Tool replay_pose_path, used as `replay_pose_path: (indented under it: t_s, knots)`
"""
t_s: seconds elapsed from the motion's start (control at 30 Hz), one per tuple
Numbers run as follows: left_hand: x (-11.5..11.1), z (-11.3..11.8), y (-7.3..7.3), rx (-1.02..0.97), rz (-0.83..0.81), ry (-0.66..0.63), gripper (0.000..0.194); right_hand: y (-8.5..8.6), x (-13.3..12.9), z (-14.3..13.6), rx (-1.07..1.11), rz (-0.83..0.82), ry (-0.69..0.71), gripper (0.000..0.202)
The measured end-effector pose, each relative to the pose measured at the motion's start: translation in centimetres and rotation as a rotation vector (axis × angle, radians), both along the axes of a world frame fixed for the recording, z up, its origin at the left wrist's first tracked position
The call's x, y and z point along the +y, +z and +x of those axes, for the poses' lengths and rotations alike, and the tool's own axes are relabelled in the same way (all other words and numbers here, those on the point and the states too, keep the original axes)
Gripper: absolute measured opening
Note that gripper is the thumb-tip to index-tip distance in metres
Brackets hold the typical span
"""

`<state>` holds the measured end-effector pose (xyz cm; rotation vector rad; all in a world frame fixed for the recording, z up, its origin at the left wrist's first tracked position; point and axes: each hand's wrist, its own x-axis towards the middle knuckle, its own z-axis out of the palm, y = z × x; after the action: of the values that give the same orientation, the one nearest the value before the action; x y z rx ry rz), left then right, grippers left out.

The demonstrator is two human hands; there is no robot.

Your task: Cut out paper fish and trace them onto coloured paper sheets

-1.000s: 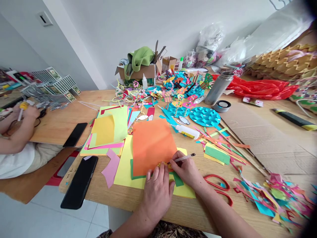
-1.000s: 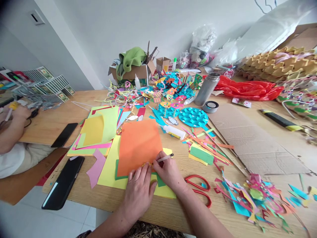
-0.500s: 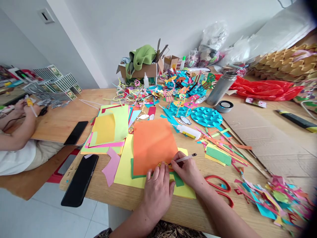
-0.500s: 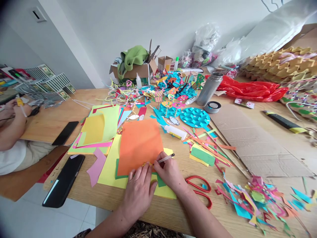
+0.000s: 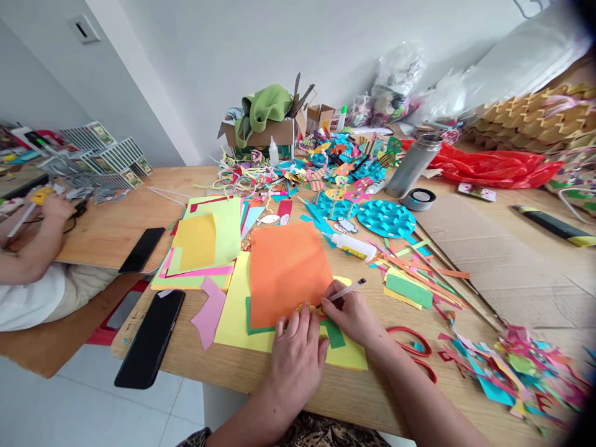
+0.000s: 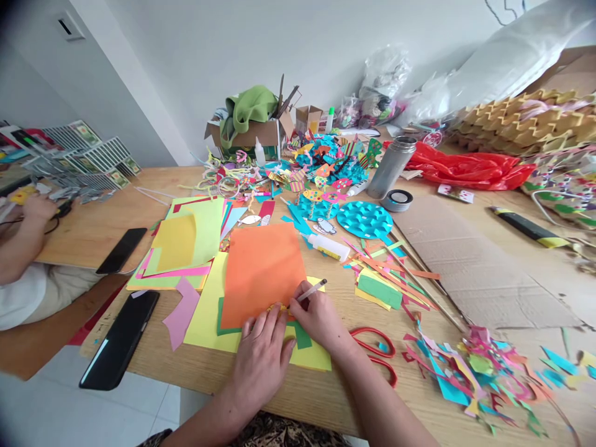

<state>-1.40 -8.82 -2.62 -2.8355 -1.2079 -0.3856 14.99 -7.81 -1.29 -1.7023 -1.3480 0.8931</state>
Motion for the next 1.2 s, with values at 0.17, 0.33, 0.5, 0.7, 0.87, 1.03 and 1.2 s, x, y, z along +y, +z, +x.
replay_pose_path:
  t_s: [0.17,0.33,0.5,0.7,0.87,1.03,1.2]
  knots:
    - [-0.04,-0.03,0.16,0.019,-0.020,-0.002,0.042,-0.23,0.20,0.05,-0.001,0.006,-0.008,0.012]
    - [-0.14,-0.04,0.21,0.016,-0.038,-0.006,0.041,-0.11,0.24,0.11,-0.003,0.015,-0.009,0.012]
    - [-0.12,0.05,0.32,0.031,-0.027,-0.002,0.040,0.00,0.21,0.03,-0.001,0.015,-0.010,0.012]
    - [-0.07,0.08,0.26,0.035,-0.020,0.000,0.040,0.12,0.22,0.02,-0.005,0.012,-0.020,0.012]
    - [-0.02,0.06,0.36,0.032,-0.024,-0.002,0.039,0.11,0.21,0.13,-0.015,0.007,-0.035,0.011]
    - [-0.15,0.01,0.35,0.031,-0.019,-0.003,0.040,-0.05,0.20,0.15,-0.019,0.011,-0.043,0.011]
    - [-0.17,0.01,0.34,0.036,-0.014,0.002,0.040,-0.08,0.23,0.24,-0.024,0.014,-0.048,0.011]
